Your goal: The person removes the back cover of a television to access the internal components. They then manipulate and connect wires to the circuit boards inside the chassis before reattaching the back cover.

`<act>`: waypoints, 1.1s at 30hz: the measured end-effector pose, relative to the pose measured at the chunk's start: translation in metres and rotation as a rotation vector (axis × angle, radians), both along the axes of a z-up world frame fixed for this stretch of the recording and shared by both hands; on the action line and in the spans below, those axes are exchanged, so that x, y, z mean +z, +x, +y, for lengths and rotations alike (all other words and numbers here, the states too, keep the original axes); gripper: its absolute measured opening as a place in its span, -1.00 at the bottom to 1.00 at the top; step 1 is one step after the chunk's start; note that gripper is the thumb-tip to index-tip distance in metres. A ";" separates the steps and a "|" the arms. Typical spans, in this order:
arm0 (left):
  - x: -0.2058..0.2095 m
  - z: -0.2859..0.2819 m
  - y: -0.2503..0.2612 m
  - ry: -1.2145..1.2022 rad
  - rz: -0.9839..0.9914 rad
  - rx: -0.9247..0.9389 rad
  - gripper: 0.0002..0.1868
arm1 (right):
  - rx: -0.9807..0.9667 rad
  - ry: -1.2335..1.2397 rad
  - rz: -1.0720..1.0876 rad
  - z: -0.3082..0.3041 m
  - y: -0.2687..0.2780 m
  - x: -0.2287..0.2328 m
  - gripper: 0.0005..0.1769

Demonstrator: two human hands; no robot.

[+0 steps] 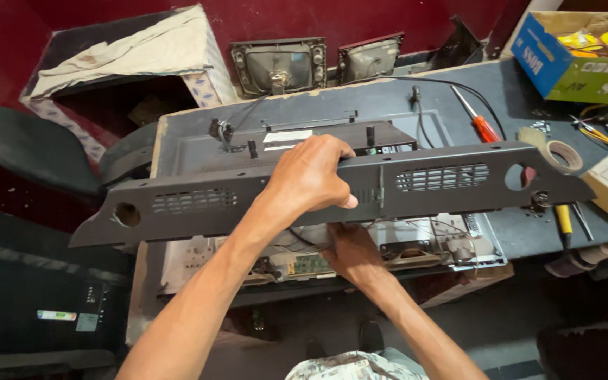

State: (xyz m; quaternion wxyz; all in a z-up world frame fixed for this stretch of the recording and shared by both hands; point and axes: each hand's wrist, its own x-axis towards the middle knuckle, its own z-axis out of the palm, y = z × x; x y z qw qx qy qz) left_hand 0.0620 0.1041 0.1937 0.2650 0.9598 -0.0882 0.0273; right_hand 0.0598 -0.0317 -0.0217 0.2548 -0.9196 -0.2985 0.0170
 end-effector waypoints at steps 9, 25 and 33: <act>-0.007 0.000 0.006 0.018 -0.040 -0.006 -0.23 | 0.099 -0.042 -0.204 0.021 -0.004 0.009 -0.17; 0.008 0.004 0.016 0.009 -0.020 -0.047 -0.28 | 0.147 -0.107 -0.526 0.075 -0.007 -0.022 -0.62; -0.020 0.007 0.016 -0.054 -0.213 -0.117 -0.35 | 0.207 -0.296 -0.224 0.060 -0.029 0.011 -0.73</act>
